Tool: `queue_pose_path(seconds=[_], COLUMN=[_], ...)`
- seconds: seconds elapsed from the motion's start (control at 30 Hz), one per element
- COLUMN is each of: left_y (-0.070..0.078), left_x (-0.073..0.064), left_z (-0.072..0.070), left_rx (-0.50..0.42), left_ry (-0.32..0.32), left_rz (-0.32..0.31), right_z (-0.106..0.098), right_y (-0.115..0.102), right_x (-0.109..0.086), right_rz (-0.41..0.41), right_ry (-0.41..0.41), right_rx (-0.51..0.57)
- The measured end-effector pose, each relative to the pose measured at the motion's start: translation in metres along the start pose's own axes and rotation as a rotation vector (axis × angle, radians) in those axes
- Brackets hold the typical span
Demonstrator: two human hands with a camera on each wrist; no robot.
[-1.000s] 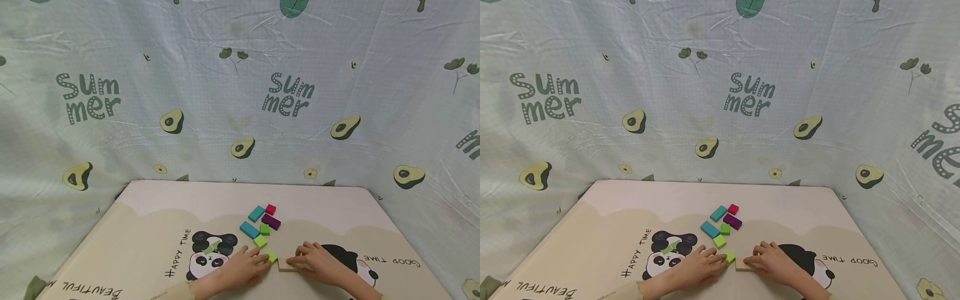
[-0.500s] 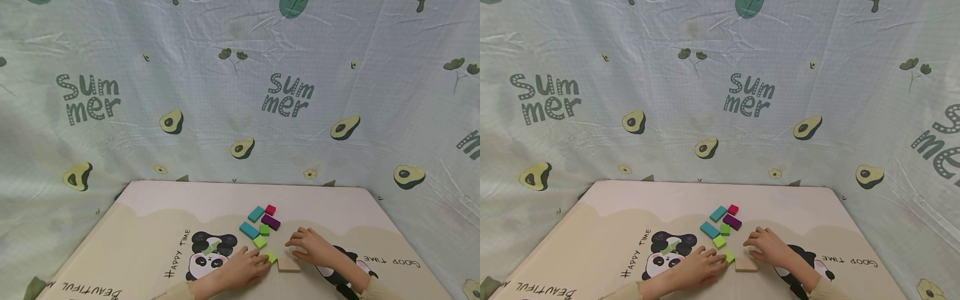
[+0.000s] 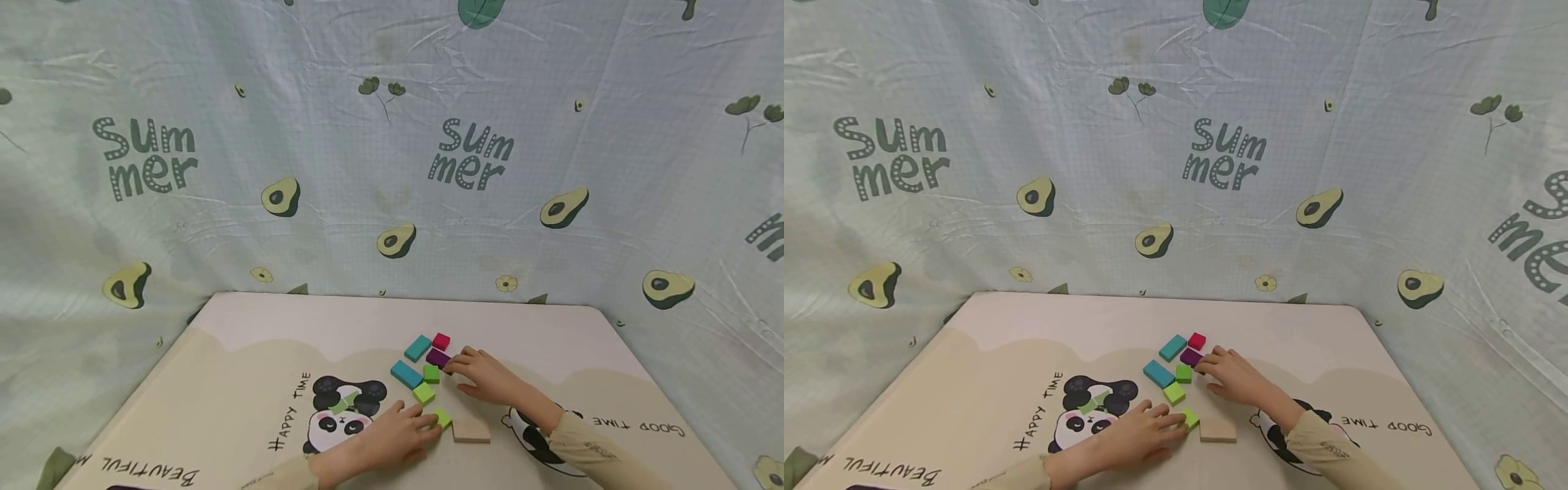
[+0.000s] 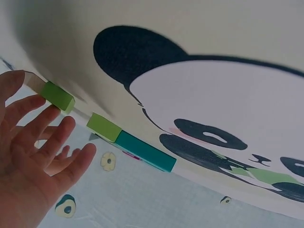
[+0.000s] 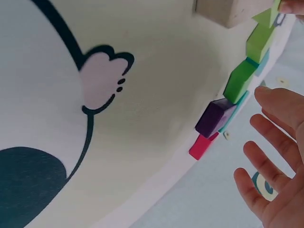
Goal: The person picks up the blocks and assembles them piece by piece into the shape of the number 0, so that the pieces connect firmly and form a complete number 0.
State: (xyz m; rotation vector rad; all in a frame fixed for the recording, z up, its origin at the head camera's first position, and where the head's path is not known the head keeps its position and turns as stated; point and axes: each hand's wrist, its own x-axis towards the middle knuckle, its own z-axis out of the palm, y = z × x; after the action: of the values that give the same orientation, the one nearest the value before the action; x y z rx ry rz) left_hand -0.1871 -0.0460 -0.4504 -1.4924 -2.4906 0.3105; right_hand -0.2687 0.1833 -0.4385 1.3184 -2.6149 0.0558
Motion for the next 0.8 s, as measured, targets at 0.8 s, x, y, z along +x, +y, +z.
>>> queue_pose_path(seconds=[0.8], left_y=[-0.001], left_x=[0.001], left_z=[-0.002], left_rx=[-0.012], left_ry=[-0.003], left_rz=[0.011], right_z=[0.016], right_y=[0.004], right_x=[0.024], right_rz=[-0.072], right_ry=[-0.037], right_rx=[-0.108])
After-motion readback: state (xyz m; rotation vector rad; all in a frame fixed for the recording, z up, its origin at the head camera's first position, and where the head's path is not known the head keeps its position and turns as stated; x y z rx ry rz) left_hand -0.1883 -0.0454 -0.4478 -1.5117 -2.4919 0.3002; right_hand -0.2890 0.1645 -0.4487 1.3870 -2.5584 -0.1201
